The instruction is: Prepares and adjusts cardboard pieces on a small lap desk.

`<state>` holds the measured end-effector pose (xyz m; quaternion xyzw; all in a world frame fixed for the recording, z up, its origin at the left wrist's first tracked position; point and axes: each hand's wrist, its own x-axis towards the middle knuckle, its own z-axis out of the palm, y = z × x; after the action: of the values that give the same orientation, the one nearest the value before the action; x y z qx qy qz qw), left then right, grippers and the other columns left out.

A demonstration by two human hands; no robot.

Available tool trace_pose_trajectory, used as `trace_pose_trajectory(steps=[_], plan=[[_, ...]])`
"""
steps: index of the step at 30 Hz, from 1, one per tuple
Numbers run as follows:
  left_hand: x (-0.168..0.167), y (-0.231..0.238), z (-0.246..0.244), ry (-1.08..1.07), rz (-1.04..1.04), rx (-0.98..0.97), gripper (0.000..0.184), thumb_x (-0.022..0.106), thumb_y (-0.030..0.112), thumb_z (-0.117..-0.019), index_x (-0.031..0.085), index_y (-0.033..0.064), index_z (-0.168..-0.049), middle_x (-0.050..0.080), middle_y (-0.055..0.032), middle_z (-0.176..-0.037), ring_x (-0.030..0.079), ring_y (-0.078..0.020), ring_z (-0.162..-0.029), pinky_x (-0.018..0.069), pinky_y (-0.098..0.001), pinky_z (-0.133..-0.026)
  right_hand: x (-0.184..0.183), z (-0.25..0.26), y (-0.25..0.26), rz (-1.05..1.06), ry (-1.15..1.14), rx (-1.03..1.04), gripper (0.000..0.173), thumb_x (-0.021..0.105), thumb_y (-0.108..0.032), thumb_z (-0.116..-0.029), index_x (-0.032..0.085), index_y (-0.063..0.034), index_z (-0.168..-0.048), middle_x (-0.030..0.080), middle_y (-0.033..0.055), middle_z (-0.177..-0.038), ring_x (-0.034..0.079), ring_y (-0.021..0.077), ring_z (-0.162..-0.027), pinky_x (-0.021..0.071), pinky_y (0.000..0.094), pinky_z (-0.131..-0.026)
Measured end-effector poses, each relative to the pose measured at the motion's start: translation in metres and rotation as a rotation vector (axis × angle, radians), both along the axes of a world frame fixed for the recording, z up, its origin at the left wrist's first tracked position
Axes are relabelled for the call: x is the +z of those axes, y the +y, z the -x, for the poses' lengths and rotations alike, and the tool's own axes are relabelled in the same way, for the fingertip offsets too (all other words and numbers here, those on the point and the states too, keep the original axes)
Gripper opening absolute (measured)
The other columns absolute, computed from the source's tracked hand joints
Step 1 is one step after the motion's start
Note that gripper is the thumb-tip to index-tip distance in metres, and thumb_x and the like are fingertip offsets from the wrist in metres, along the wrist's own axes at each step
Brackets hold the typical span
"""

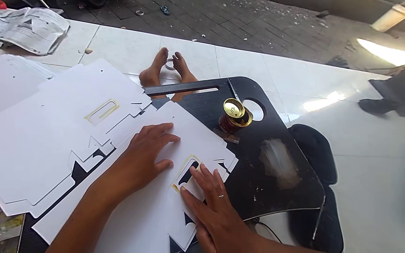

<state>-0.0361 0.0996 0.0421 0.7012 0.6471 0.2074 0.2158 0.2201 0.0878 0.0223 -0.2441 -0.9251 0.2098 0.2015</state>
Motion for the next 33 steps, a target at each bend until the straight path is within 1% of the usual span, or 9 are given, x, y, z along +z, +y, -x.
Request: trace_pose_trajectory(steps=[5, 9, 13, 15, 18, 21, 25, 29, 33], plan=[[-0.001, 0.0, 0.001, -0.002, 0.005, -0.006, 0.046, 0.078, 0.03, -0.0873, 0.067, 0.0222, -0.131, 0.042, 0.0008, -0.159, 0.039, -0.0281, -0.145, 0.0367, -0.0565, -0.111, 0.0, 0.003, -0.007, 0.029, 0.011, 0.036, 0.041, 0.046, -0.016, -0.0958, 0.068, -0.0128, -0.131, 0.05, 0.0273, -0.149, 0.038, 0.0475, -0.145, 0.0233, 0.0719, -0.113], [-0.002, -0.001, 0.001, -0.016, 0.01, -0.006, 0.046, 0.077, 0.031, -0.0885, 0.066, 0.0231, -0.133, 0.041, 0.0015, -0.16, 0.037, -0.0278, -0.146, 0.0364, -0.056, -0.111, 0.008, 0.0, -0.006, 0.147, 0.073, 0.088, 0.04, 0.049, -0.009, -0.0949, 0.07, -0.0157, -0.128, 0.047, 0.0309, -0.15, 0.032, 0.0494, -0.148, 0.0175, 0.0734, -0.115], [-0.005, -0.001, 0.003, -0.017, 0.014, -0.005, 0.047, 0.075, 0.033, -0.0888, 0.066, 0.0239, -0.133, 0.04, 0.0019, -0.16, 0.036, -0.0288, -0.147, 0.035, -0.0597, -0.111, 0.023, -0.018, 0.029, 0.129, 0.154, 0.048, 0.039, 0.042, -0.015, -0.0996, 0.069, -0.0203, -0.128, 0.044, 0.0227, -0.155, 0.029, 0.0338, -0.153, 0.0195, 0.059, -0.122], [-0.01, -0.002, 0.006, -0.008, -0.02, -0.011, 0.047, 0.074, 0.037, -0.0877, 0.067, 0.0247, -0.132, 0.042, 0.0017, -0.159, 0.038, -0.0291, -0.146, 0.0349, -0.0613, -0.111, 0.035, -0.035, 0.06, 0.081, 0.169, -0.011, 0.039, 0.041, -0.014, -0.0998, 0.067, -0.0163, -0.128, 0.051, 0.0165, -0.151, 0.038, 0.027, -0.149, 0.0263, 0.0528, -0.122], [-0.023, -0.001, 0.012, 0.014, -0.101, -0.032, 0.048, 0.067, 0.048, -0.0858, 0.069, 0.0249, -0.128, 0.047, 0.0, -0.156, 0.045, -0.0318, -0.141, 0.0385, -0.0623, -0.107, 0.051, -0.078, 0.112, -0.025, 0.14, -0.168, 0.038, 0.049, -0.011, -0.0971, 0.066, -0.007, -0.131, 0.068, 0.0061, -0.133, 0.058, 0.0185, -0.131, 0.0404, 0.0458, -0.116], [-0.032, -0.002, 0.021, -0.001, -0.136, -0.065, 0.05, 0.064, 0.054, -0.0861, 0.07, 0.0177, -0.12, 0.05, -0.0072, -0.154, 0.046, -0.036, -0.14, 0.0377, -0.0619, -0.107, 0.052, -0.129, 0.154, -0.006, 0.059, -0.257, 0.04, 0.059, -0.018, -0.0994, 0.061, -0.0093, -0.138, 0.072, -0.0012, -0.122, 0.064, 0.0112, -0.12, 0.0463, 0.0401, -0.11], [-0.022, -0.002, 0.03, -0.039, -0.039, -0.131, 0.049, 0.07, 0.044, -0.0886, 0.068, 0.005, -0.117, 0.045, -0.022, -0.154, 0.04, -0.0429, -0.143, 0.0299, -0.0606, -0.114, 0.025, -0.178, 0.168, 0.074, -0.013, -0.195, 0.053, 0.071, -0.026, -0.0941, 0.059, -0.0075, -0.143, 0.071, 0.0017, -0.129, 0.06, 0.0155, -0.128, 0.0334, 0.0498, -0.12], [-0.008, -0.001, 0.036, -0.097, 0.042, -0.18, 0.05, 0.069, 0.036, -0.0952, 0.063, -0.0026, -0.127, 0.042, -0.0302, -0.154, 0.036, -0.0462, -0.145, 0.0241, -0.0602, -0.117, -0.003, -0.187, 0.157, 0.043, 0.032, -0.222, 0.047, 0.07, -0.03, -0.0942, 0.065, -0.0119, -0.137, 0.069, -0.001, -0.133, 0.056, 0.0177, -0.134, 0.0245, 0.0565, -0.123], [0.002, -0.001, 0.04, -0.107, 0.095, -0.168, 0.051, 0.065, 0.033, -0.0976, 0.06, -0.0046, -0.132, 0.043, -0.031, -0.152, 0.04, -0.0446, -0.143, 0.0304, -0.0566, -0.116, -0.019, -0.186, 0.15, 0.017, 0.168, -0.265, 0.038, 0.07, -0.028, -0.095, 0.07, -0.0127, -0.13, 0.072, -0.0028, -0.127, 0.058, 0.0158, -0.132, 0.0222, 0.0575, -0.123]])
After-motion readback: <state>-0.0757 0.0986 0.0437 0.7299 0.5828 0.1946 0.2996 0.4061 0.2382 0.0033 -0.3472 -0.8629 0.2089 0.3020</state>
